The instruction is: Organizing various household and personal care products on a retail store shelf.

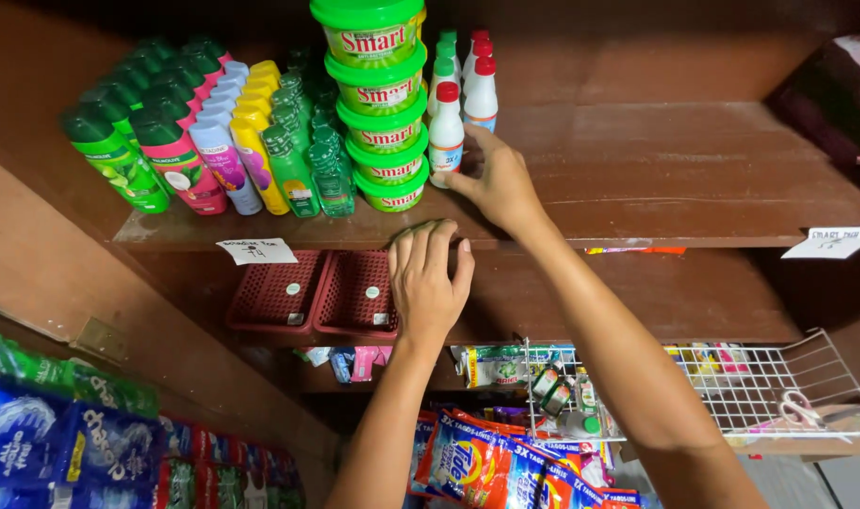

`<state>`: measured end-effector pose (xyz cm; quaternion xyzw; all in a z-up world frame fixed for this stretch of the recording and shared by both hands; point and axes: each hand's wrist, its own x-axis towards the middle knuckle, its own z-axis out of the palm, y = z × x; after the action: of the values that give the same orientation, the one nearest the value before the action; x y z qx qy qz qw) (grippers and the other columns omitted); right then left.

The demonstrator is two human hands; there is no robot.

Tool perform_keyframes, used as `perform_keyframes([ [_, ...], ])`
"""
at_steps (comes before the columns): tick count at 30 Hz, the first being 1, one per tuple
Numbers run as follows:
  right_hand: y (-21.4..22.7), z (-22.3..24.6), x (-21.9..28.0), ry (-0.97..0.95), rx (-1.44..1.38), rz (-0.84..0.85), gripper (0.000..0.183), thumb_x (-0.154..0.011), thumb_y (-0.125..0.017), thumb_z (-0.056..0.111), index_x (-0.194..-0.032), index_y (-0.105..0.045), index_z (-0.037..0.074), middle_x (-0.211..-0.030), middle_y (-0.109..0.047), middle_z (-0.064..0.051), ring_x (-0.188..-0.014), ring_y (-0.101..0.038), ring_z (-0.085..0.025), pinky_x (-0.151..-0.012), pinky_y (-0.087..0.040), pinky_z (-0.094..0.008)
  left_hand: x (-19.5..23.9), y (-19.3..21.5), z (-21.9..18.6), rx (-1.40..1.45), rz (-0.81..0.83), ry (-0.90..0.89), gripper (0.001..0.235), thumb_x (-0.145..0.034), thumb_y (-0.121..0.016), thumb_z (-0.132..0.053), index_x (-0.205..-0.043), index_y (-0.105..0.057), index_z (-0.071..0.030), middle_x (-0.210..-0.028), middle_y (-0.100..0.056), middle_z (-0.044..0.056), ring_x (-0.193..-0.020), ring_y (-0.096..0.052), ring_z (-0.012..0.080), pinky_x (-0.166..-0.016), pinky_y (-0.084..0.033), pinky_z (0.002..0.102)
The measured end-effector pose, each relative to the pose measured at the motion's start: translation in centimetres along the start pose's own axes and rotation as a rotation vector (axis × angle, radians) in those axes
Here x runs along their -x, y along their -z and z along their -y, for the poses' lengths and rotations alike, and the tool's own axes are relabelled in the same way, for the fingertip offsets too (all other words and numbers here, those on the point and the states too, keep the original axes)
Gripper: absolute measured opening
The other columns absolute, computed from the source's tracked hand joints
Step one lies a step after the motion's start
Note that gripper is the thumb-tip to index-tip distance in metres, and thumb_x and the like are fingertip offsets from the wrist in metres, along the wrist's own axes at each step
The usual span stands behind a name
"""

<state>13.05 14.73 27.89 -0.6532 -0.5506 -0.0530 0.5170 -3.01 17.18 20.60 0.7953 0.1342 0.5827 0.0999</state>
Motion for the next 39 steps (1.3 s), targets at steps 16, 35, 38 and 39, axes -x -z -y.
perform_keyframes([
  [16, 3.1, -2.9, 0.6, -0.057, 0.164, -0.107, 0.051, -0.086, -0.085, 0.015, -0.127, -0.062, -0.004, -0.109, -0.077, -0.019, -0.101, -0.076, -0.025, -0.090, -0.060, -0.038, 0.1, -0.6, 0.0, -0.022, -0.019, 0.012, 0.024, -0.095, -0.069, -0.019, -0.115, -0.064, -0.007, -0.113, -0.067, 0.009, -0.108, -0.060, 0.0306, -0.100, -0.044, 0.045],
  [35, 3.1, -2.9, 0.9, -0.047, 0.100, -0.076, 0.052, -0.089, -0.080, 0.010, -0.134, -0.058, -0.003, -0.120, -0.074, -0.021, -0.116, -0.073, -0.029, -0.099, -0.057, -0.039, 0.3, -0.3, -0.1, -0.020, 0.015, 0.000, 0.026, -0.096, -0.069, -0.019, -0.117, -0.063, -0.005, -0.115, -0.067, 0.011, -0.111, -0.060, 0.0312, -0.103, -0.043, 0.046],
  [38, 3.1, -3.0, 0.8, -0.053, 0.117, -0.073, 0.052, -0.089, -0.081, 0.011, -0.134, -0.058, -0.003, -0.122, -0.074, -0.021, -0.116, -0.073, -0.029, -0.099, -0.057, -0.039, 0.3, -0.2, 0.0, -0.014, 0.012, -0.012, 0.026, -0.096, -0.069, -0.018, -0.118, -0.062, -0.005, -0.116, -0.066, 0.011, -0.111, -0.060, 0.0317, -0.103, -0.043, 0.046],
  [39, 3.2, -2.8, 1.0, -0.059, 0.117, -0.072, 0.052, -0.089, -0.081, 0.011, -0.134, -0.058, -0.003, -0.122, -0.074, -0.021, -0.116, -0.073, -0.029, -0.099, -0.057, -0.039, 0.3, -0.2, 0.0, -0.011, 0.017, -0.010, 0.026, -0.096, -0.069, -0.018, -0.118, -0.062, -0.005, -0.116, -0.066, 0.011, -0.111, -0.060, 0.0317, -0.103, -0.043, 0.046],
])
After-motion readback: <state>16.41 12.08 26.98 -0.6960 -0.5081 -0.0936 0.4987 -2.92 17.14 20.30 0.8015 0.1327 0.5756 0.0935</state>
